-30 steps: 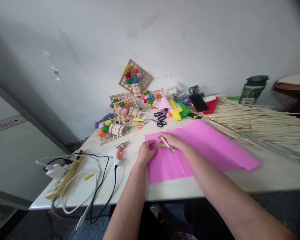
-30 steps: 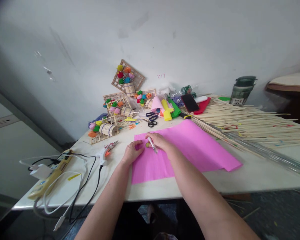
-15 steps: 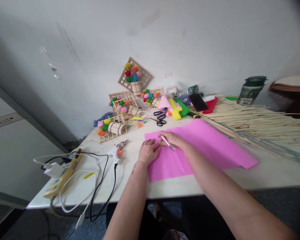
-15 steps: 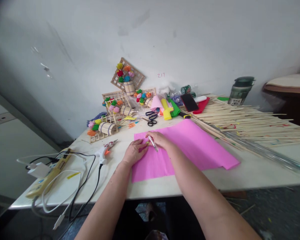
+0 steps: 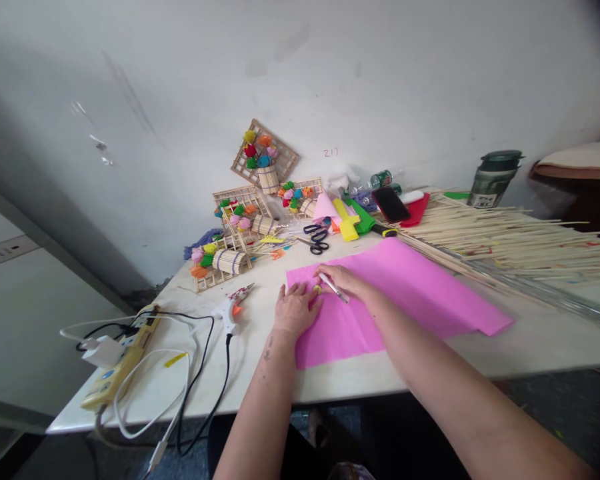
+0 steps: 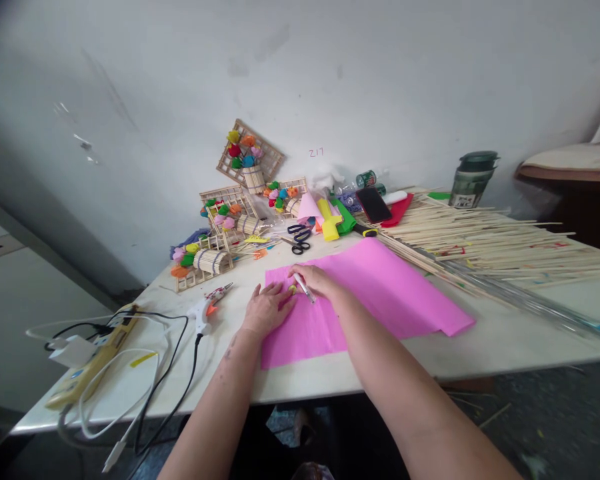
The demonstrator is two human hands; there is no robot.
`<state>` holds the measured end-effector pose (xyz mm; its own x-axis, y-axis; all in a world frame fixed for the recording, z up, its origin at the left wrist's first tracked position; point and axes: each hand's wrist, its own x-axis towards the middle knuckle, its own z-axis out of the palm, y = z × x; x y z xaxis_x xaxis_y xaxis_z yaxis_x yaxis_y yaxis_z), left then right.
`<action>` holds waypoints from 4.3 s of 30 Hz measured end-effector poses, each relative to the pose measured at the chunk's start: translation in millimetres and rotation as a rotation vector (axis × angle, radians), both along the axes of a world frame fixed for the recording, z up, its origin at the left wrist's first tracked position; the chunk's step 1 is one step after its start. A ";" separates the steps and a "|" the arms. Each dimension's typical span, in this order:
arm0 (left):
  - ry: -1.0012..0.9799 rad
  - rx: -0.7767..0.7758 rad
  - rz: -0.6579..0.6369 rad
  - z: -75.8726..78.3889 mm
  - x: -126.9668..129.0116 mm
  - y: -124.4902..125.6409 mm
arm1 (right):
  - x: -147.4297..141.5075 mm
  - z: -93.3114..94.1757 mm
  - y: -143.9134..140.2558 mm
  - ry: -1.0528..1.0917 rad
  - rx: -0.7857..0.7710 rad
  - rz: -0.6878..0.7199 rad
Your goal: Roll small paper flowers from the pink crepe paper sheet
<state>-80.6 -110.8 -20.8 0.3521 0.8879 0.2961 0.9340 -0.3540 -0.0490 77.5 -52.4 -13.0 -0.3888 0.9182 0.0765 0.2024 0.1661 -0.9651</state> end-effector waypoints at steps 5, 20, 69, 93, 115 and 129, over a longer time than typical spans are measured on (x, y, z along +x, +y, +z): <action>0.009 -0.019 0.003 1.1 0.2 -1.0 | -0.8 3.2 -3.0 0.014 0.015 0.007; -0.060 -0.107 -0.003 -1.3 -4.6 1.9 | 0.5 4.3 -5.8 -0.089 0.149 0.002; 0.013 -0.059 -0.018 2.1 0.3 -3.4 | -10.4 -16.1 13.9 -0.128 0.354 -0.180; 0.040 -0.060 -0.015 7.7 9.8 -9.6 | -9.2 -21.7 18.0 0.021 0.312 -0.262; 0.096 -0.141 0.044 7.1 12.6 -10.8 | -17.6 -13.1 3.6 -0.707 0.432 -0.243; 0.088 -0.157 0.043 8.2 12.9 -11.6 | -22.5 -12.0 2.8 -0.787 0.468 -0.274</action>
